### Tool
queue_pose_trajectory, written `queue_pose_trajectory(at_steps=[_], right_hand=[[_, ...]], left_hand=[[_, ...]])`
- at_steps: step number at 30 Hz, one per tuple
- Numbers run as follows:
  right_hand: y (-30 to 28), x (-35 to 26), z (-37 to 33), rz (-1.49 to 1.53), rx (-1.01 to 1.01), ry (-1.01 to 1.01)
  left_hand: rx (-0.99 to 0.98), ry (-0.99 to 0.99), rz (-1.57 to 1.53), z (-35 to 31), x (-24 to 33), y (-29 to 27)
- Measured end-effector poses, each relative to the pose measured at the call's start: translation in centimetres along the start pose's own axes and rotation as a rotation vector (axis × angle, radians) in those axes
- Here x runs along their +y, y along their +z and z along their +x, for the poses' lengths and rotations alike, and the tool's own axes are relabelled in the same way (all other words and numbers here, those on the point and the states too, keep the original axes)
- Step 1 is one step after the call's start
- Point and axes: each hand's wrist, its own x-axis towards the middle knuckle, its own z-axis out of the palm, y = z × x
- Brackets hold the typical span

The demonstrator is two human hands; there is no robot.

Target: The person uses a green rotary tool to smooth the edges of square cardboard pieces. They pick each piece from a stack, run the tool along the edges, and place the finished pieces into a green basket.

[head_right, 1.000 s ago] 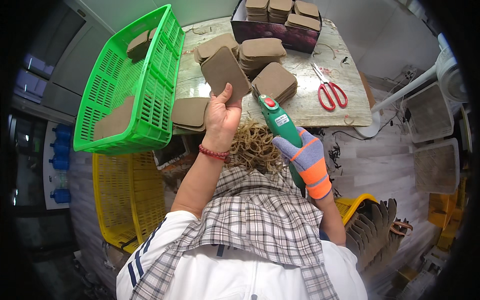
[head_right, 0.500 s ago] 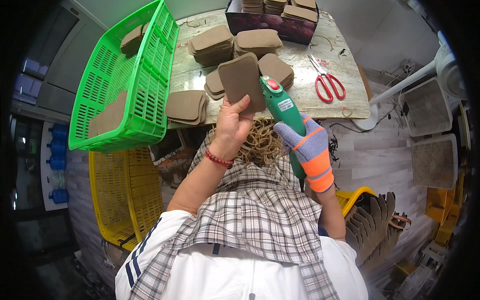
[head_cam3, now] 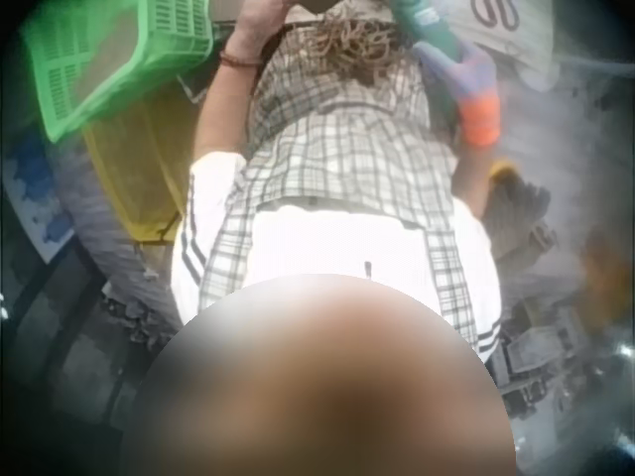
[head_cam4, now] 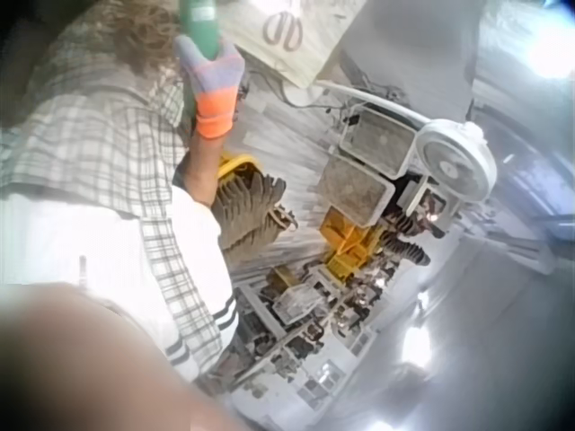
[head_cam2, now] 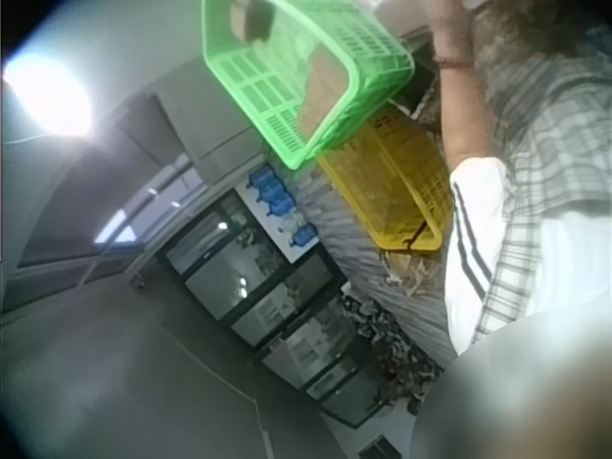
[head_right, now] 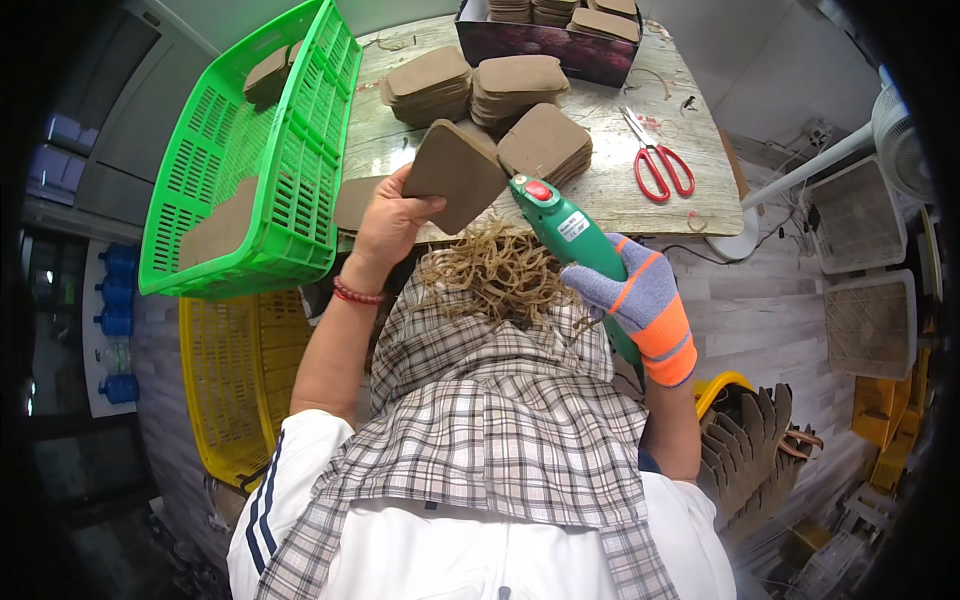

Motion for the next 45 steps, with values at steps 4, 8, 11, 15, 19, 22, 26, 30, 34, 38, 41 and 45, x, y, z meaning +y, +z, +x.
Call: queue_pose_trajectory(at_steps=[4,8,11,15,19,22,26,30,34,38,41,45], right_hand=[[0.6,-0.2,-0.1,-0.034,-0.026,0.020],[1.3,-0.2,0.1,-0.040,-0.030,0.030],[1.6,0.1,0.5,-0.042,-0.027,0.008],[1.4,0.7,1.1,0.019,-0.071,0.041],[1.7,0.6,1.1,0.053,-0.081,0.067],[1.6,0.6,1.2,0.024,-0.109,0.074],[1.7,0.5,1.2,0.017,-0.140,0.093],[2.1,0.4,1.1,0.040,-0.175,0.133],[2.3,1.0,1.1,0.011,-0.199,0.126],[2.7,0.8,1.0,0.005,-0.199,0.107],[2.9,0.8,1.1,0.011,-0.202,0.122],[3.1,0.9,1.4,-0.013,-0.201,0.091]], left_hand=[[-0.057,-0.115,0.179,-0.1,1.5,-1.3],[-0.080,-0.239,0.146,-1.0,1.2,-1.0],[-0.080,-0.294,0.194,-1.7,0.7,-0.5],[-0.114,-0.250,0.336,-1.9,0.8,-0.6],[-0.051,-0.106,0.597,-1.6,2.2,-1.0],[0.028,-0.029,0.669,-1.1,3.2,-2.2],[0.081,-0.007,0.505,-1.1,4.1,-2.4],[0.108,0.059,0.409,-0.7,3.9,-2.9],[0.066,0.006,0.408,-0.6,3.7,-2.8],[-0.005,-0.087,0.415,-0.8,3.2,-2.1],[-0.067,-0.159,0.449,-0.9,2.8,-1.4],[-0.151,-0.243,0.517,-1.2,2.2,-0.4]])
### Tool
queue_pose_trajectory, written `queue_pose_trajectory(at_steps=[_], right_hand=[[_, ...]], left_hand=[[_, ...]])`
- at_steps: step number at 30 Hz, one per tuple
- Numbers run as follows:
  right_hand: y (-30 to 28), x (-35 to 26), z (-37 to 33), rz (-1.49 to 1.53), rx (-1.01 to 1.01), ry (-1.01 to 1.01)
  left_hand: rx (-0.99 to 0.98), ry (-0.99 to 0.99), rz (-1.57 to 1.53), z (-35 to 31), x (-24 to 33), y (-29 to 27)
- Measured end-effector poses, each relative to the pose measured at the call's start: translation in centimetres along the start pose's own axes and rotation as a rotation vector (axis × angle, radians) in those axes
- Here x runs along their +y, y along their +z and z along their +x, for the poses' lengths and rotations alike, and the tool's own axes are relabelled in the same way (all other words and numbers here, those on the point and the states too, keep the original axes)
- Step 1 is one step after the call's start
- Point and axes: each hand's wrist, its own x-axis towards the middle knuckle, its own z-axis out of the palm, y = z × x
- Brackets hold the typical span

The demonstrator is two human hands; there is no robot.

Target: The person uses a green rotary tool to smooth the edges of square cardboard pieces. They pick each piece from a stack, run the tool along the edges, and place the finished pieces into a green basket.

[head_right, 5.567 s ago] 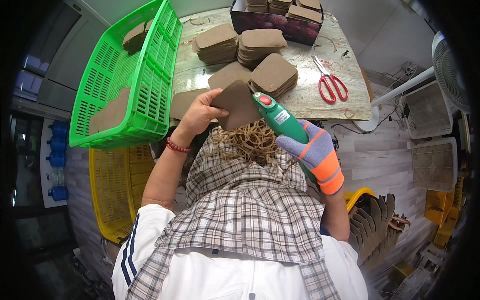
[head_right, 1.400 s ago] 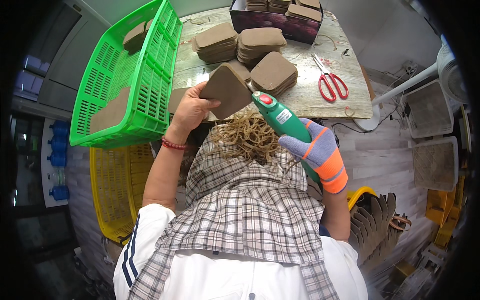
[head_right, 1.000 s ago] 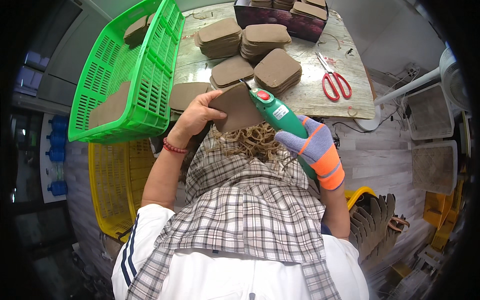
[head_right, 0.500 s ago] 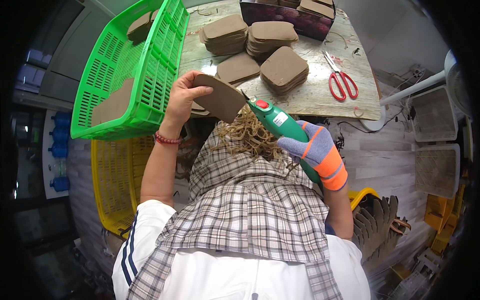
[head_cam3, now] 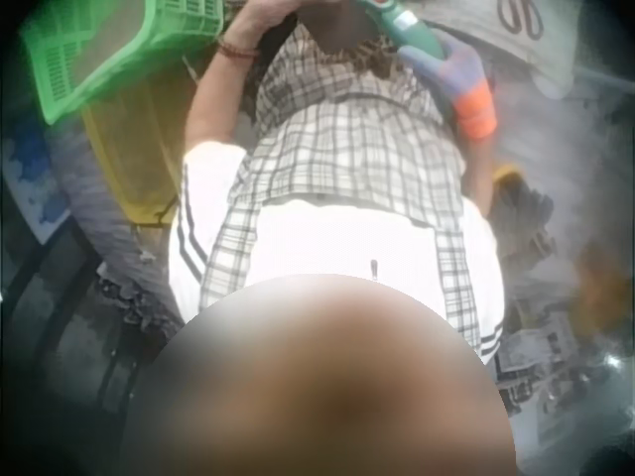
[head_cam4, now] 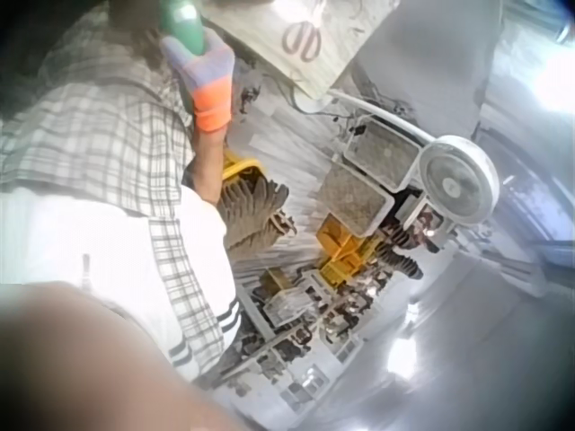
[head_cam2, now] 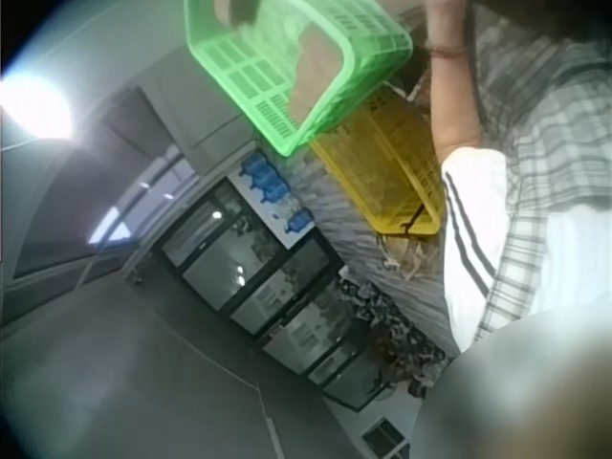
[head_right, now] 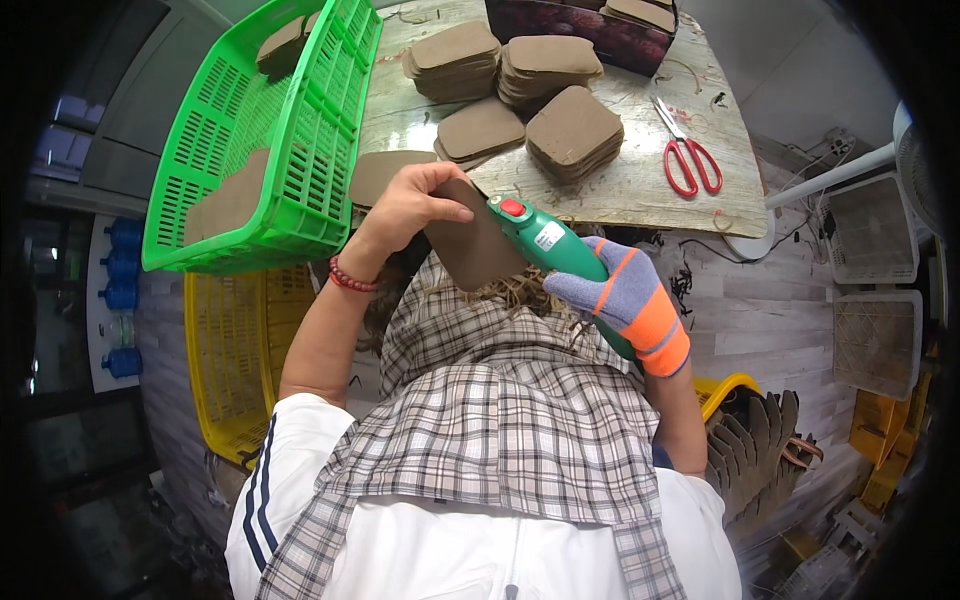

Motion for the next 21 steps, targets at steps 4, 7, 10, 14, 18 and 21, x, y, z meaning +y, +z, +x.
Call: queue_pose_trajectory(at_steps=[4,7,10,14,18,21], right_hand=[[0.7,0.0,0.4,-0.036,-0.012,-0.051],[1.0,0.1,0.7,0.028,0.002,-0.055],[0.4,0.6,0.4,0.071,0.048,-0.039],[-0.5,1.4,0.2,0.033,0.102,-0.024],[-0.8,2.2,0.1,0.053,0.117,-0.010],[-0.9,2.8,0.1,0.051,0.150,0.010]], left_hand=[[-0.036,-0.057,0.041,-0.2,-0.2,1.5],[0.007,0.029,0.028,-0.7,-0.6,1.3],[0.412,0.152,-0.190,-2.0,-1.1,-3.4],[0.770,0.249,-0.081,-1.5,-4.3,-9.2],[0.996,0.232,0.976,-0.6,-5.4,-8.4],[0.892,0.356,1.427,1.5,-4.6,-7.0]])
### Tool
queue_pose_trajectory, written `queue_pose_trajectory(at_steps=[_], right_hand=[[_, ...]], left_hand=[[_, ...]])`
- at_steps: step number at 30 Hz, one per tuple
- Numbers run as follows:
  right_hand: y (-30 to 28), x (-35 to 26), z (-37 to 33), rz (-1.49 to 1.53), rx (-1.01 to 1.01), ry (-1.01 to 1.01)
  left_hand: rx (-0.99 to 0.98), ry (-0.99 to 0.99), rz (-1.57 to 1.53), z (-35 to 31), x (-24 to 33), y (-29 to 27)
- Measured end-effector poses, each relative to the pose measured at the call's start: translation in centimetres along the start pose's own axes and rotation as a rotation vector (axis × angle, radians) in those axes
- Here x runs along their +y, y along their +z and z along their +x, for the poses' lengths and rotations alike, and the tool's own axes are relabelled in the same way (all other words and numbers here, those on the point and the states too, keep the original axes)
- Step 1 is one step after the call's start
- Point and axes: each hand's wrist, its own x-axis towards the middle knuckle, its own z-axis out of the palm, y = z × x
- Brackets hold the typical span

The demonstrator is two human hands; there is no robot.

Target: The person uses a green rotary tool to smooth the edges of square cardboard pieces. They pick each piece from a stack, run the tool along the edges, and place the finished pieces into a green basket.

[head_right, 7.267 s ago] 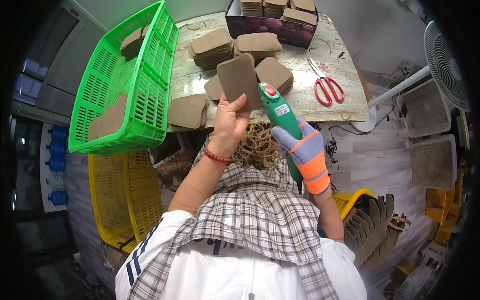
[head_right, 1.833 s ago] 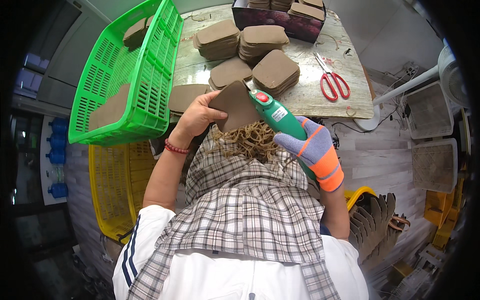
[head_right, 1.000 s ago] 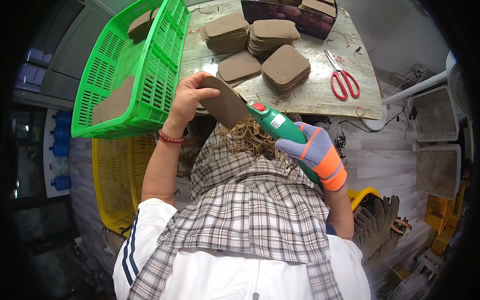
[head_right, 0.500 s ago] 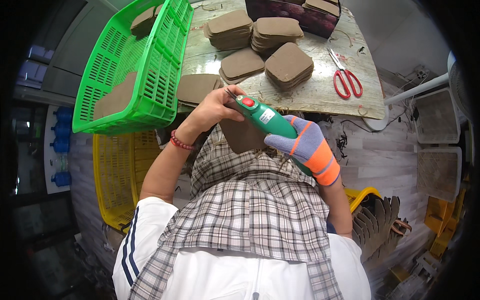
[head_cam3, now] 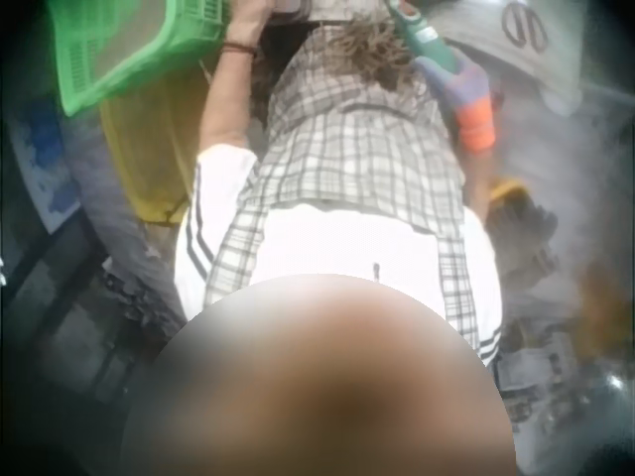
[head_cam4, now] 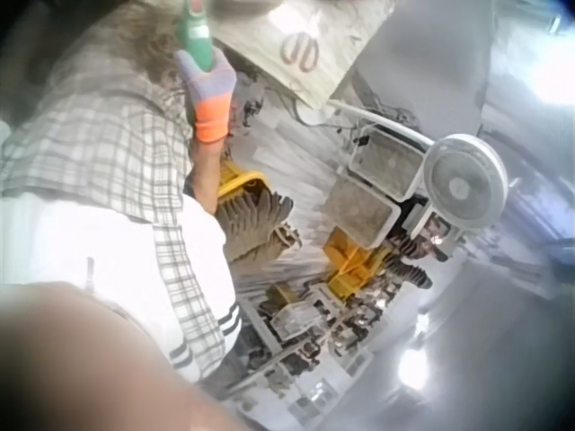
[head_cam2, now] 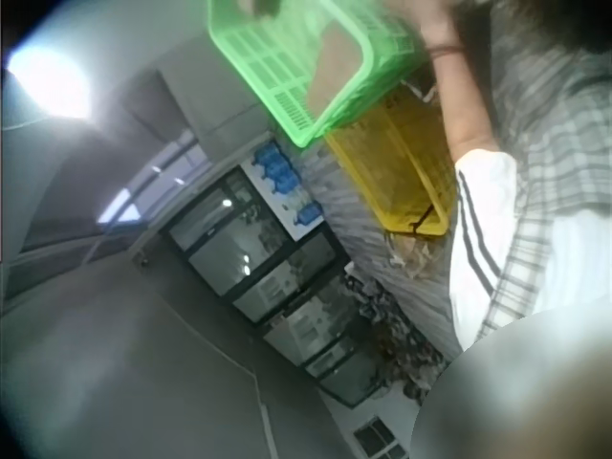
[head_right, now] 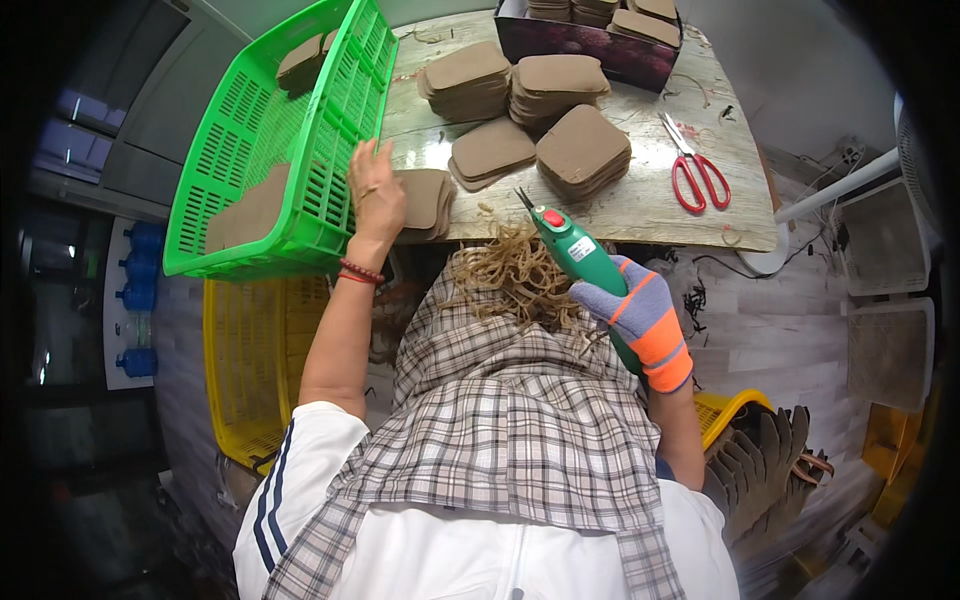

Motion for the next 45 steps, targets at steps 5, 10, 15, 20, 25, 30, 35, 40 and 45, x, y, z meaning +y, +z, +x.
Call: queue_pose_trajectory(at_steps=[5,10,15,20,25,30,35,40,45], right_hand=[[-0.2,0.4,0.1,-0.015,0.013,-0.012],[-0.7,0.7,-0.3,-0.022,0.039,-0.023],[-1.0,1.5,0.2,-0.021,0.039,-0.027],[-0.7,1.3,0.1,-0.005,0.072,-0.075],[-0.8,1.4,0.1,-0.006,0.067,-0.068],[-0.8,1.3,0.1,-0.038,0.053,-0.075],[-0.3,0.5,0.2,0.069,0.117,-0.078],[-0.2,-0.2,0.3,0.047,0.155,-0.105],[0.1,-1.0,-0.3,0.125,0.149,-0.095]], left_hand=[[-0.393,0.057,0.111,4.2,4.9,3.2],[-0.532,0.062,0.179,6.1,4.9,7.3],[-0.444,-0.077,0.046,6.3,5.0,8.5],[-0.508,-0.068,-0.003,6.6,5.3,7.1],[-0.452,-0.110,-0.011,6.6,5.9,5.3],[-0.388,-0.272,-0.514,7.0,5.2,2.9],[-0.111,-0.681,-1.659,5.3,8.8,-1.0],[0.065,-0.873,-2.266,2.6,13.1,-1.0],[0.099,-0.995,-2.473,2.0,15.7,-1.2]])
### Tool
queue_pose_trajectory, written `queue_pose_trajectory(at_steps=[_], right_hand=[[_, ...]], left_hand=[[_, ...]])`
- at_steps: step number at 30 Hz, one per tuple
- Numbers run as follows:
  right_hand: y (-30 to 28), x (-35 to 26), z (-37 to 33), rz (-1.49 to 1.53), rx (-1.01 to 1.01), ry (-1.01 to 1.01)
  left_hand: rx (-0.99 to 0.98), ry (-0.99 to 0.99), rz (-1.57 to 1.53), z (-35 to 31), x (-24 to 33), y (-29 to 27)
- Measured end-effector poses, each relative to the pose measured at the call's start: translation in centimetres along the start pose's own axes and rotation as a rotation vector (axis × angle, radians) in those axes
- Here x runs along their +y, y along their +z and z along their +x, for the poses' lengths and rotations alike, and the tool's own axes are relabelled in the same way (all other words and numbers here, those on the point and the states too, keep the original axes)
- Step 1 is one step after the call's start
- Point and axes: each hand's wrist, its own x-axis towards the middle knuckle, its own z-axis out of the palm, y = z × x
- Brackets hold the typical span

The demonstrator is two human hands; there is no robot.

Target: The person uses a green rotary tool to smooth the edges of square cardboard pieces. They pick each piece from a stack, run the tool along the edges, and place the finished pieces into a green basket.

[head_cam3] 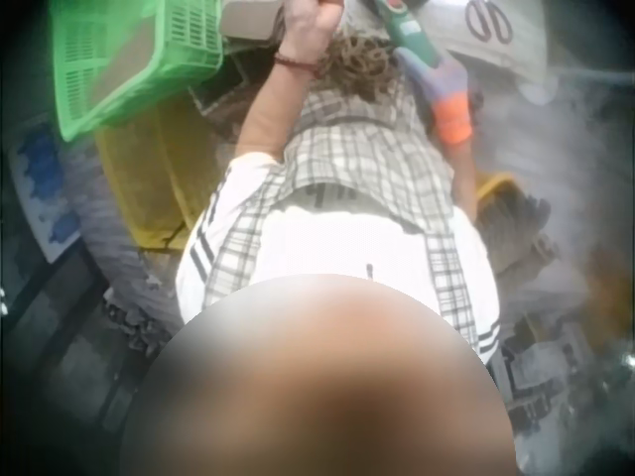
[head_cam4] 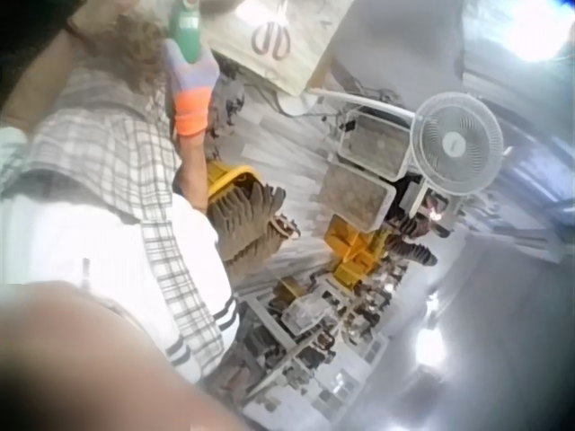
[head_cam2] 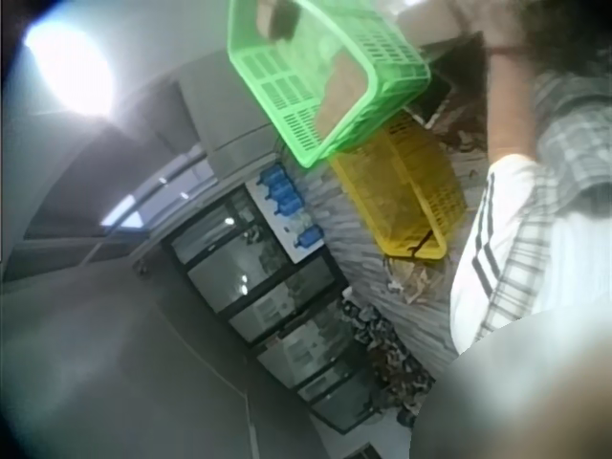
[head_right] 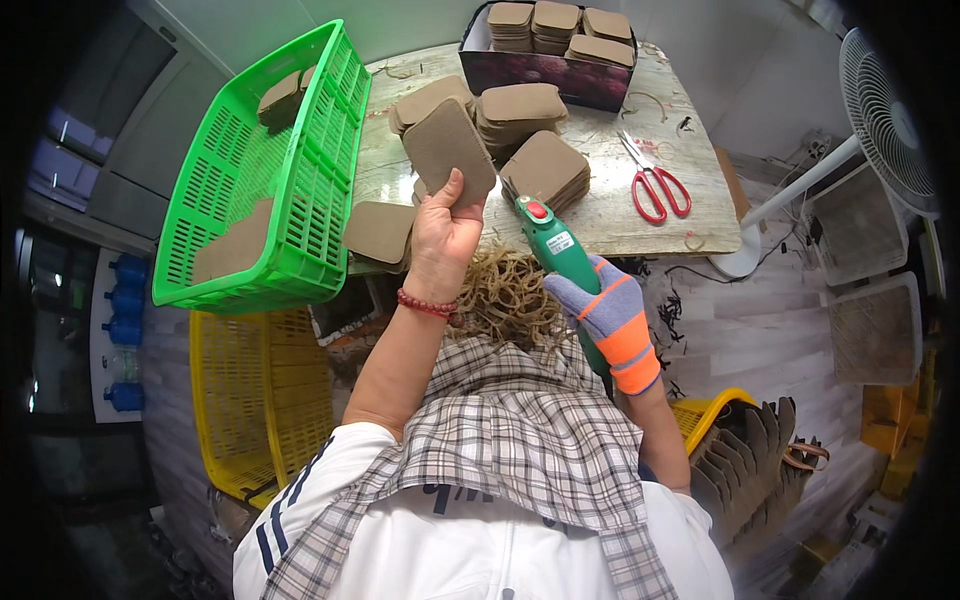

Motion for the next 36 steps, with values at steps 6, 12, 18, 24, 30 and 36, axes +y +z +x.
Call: queue_pose_trajectory(at_steps=[6,12,18,24,30,36], right_hand=[[0.0,-0.3,-0.2,-0.026,0.000,-0.020],[0.0,-0.6,-0.2,0.000,0.039,-0.023],[-0.2,-1.4,0.0,0.041,0.091,-0.048],[-1.3,-1.5,0.0,0.039,0.074,-0.030],[-2.5,-2.5,-0.9,-0.060,0.001,-0.005],[-2.7,-2.5,-1.1,-0.155,-0.095,-0.008]], left_hand=[[-0.011,-0.047,-0.043,-0.1,-1.0,-0.6],[-0.007,-0.123,-0.004,-1.4,-2.2,-0.8],[-0.026,-0.196,0.069,-2.9,-3.7,-2.1],[-0.096,-0.215,0.213,-3.1,-3.2,-3.7],[-0.202,-0.125,0.553,-1.7,1.5,-3.6],[-0.333,-0.254,0.819,0.2,6.8,-2.9]])
